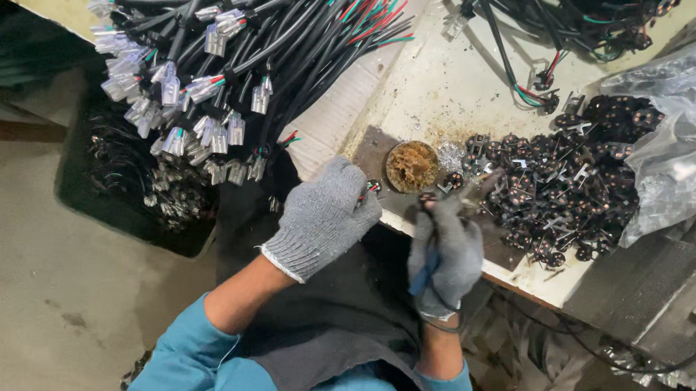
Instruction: The person repeatedly strips the ends of red and green wires, inserts them into small black plastic connectors, and crimps them using pliers. The person then places the finished connectors into a green bin on the left side of the table.
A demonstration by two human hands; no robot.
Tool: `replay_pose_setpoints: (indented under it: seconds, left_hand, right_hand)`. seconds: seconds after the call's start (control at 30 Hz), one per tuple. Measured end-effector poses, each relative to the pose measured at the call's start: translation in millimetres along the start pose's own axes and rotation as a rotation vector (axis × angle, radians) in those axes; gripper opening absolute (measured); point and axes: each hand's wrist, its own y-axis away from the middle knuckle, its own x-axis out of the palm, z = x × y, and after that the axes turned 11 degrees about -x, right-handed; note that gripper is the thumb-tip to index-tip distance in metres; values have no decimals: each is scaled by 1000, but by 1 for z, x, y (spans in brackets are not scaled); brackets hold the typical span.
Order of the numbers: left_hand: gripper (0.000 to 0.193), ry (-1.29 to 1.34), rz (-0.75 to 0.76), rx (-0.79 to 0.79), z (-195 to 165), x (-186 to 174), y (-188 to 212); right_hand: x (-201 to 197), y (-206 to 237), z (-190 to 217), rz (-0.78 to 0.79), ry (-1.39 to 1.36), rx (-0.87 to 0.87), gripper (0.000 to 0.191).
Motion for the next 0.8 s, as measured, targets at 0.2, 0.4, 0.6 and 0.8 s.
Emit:
replay_pose_setpoints:
  seconds: [0.2, 0.4, 0.6, 0.8]
  left_hand:
    - [18, 10, -14, 57, 5, 5, 1]
    - [21, 11, 56, 125, -2, 2, -1]
    - [19, 39, 25, 163, -2, 5, 0]
    - [21, 40, -4, 176, -2, 6, -1]
  right_hand:
    - [7, 7, 9, 45, 114, 259, 27]
    - [11, 11, 11, -273, -136, 328, 38]
    - [-12, 15, -20, -233, 1, 406, 27]
    - [-8, -1, 1, -86, 92, 117, 32]
